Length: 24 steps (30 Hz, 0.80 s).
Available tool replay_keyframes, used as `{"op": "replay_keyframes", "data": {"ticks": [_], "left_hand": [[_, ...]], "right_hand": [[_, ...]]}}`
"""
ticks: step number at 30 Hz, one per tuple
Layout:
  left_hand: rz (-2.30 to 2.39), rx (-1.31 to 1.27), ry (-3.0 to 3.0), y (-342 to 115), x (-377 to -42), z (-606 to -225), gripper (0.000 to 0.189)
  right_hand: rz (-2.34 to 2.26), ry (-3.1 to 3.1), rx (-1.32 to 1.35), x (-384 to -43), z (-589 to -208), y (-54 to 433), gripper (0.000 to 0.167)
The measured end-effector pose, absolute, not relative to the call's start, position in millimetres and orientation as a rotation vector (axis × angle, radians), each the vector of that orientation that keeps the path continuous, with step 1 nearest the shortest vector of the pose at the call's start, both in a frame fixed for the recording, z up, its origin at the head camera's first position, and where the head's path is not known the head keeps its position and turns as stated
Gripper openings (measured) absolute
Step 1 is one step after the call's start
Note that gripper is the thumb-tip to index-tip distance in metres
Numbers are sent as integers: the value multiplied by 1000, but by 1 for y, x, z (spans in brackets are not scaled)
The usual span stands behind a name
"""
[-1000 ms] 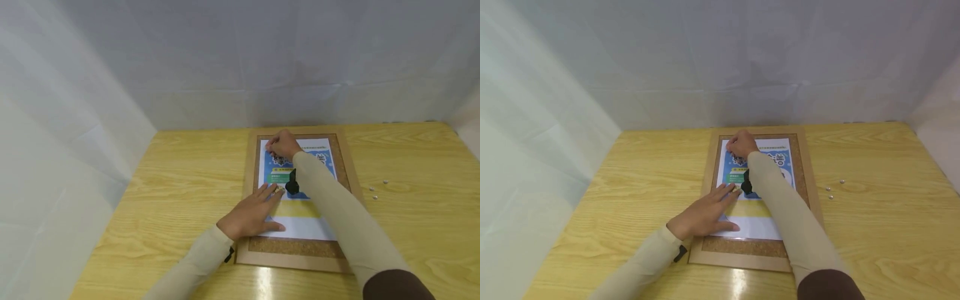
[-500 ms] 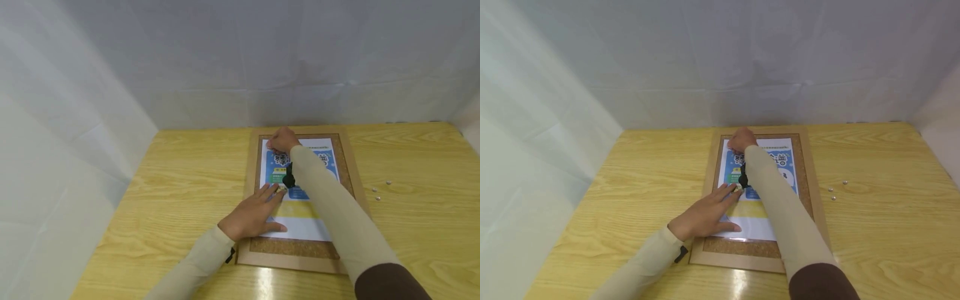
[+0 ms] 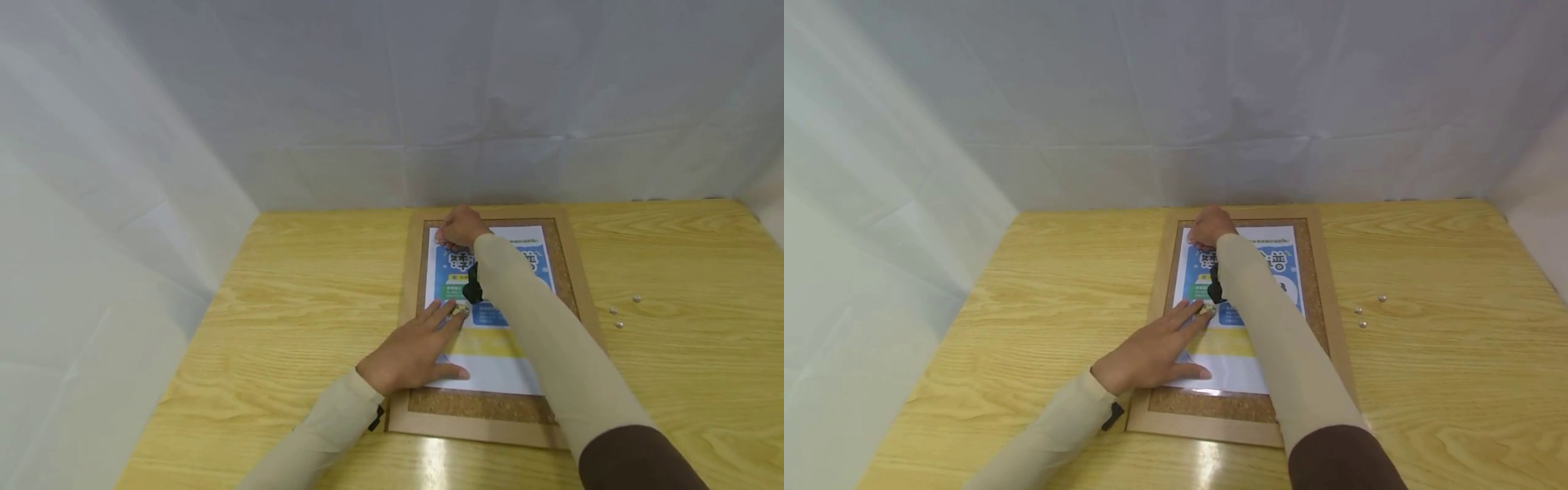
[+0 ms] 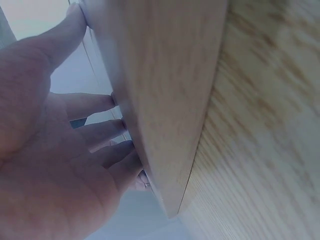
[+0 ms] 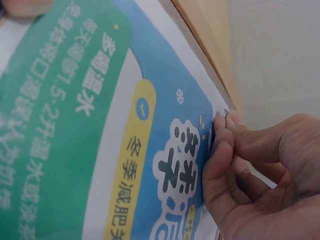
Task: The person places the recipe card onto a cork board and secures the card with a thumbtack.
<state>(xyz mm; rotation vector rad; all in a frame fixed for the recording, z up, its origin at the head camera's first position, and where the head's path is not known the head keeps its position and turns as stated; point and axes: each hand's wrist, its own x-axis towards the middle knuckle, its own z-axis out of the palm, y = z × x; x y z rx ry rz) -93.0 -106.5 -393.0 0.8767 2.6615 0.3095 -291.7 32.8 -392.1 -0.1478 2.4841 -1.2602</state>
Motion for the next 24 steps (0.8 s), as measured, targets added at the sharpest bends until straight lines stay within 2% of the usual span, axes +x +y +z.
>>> {"op": "replay_keyframes", "data": {"ticks": [24], "left_hand": [[294,888,2662,-107,-95,-393,89]], "right_hand": [[-1321,2398,-151,-295,-392,40,17]]}}
